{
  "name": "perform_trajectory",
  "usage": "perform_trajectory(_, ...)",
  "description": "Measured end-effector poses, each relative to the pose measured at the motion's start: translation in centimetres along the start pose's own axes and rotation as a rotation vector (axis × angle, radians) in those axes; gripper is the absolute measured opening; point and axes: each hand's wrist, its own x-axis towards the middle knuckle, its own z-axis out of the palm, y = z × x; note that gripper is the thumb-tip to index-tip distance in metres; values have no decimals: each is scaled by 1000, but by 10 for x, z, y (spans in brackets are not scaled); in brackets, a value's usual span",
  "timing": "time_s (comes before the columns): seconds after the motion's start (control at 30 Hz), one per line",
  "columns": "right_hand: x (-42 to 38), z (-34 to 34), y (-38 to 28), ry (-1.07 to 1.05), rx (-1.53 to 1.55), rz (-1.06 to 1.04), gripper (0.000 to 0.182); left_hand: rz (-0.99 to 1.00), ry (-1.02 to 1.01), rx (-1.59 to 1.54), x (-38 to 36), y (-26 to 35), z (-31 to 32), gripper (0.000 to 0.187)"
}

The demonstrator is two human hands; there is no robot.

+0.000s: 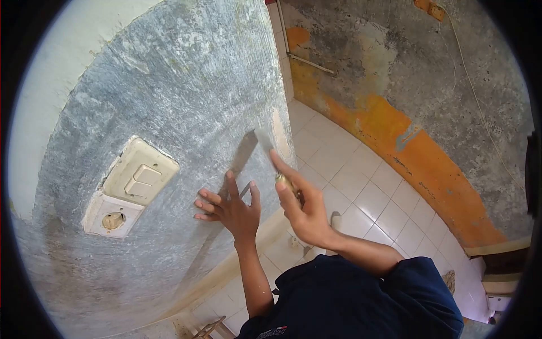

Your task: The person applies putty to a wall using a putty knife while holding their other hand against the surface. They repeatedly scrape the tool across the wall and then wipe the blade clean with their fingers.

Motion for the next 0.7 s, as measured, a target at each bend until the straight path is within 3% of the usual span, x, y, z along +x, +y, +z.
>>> perform_trajectory(0.07, 14, -4, -14, 88, 125, 36, 49, 5, -6, 9, -4, -2, 0, 83)
perform_trajectory(0.1, 9, -4, -36, 88, 335, 422, 49, 5, -12, 11, -5, -3, 0, 83)
perform_trajectory(0.13, 8, -2, -27, 85, 334, 426, 49, 4, -10, 4, -4, -3, 0, 83)
perform_trajectory(0.2, 3, 0, -1, 80, 51, 6, 50, 1, -4, -8, -4, -1, -1, 83)
perform_trajectory(0.3, -1, 0, 0, 8, -25, -22, 50, 10, 7, -3, -2, -1, 0, 83)
perform_trajectory(0.33, 3, -2, -7, 10, -22, -18, 50, 7, 2, -8, -3, -2, 1, 83)
perform_trajectory(0.4, 16, -8, -26, 81, 285, 99, 53, 3, -6, -12, -5, -3, 1, 83)
perform_trajectory(0.6, 0, 1, -14, 7, 75, 40, 49, 10, -8, -17, -2, -2, -1, 80)
perform_trajectory(0.67, 12, -8, -27, 92, 212, 281, 48, 8, -20, -31, -4, -2, -1, 81)
perform_trajectory(0.7, 13, -9, -31, 90, 212, 287, 48, 7, -25, -29, -5, -3, -1, 81)
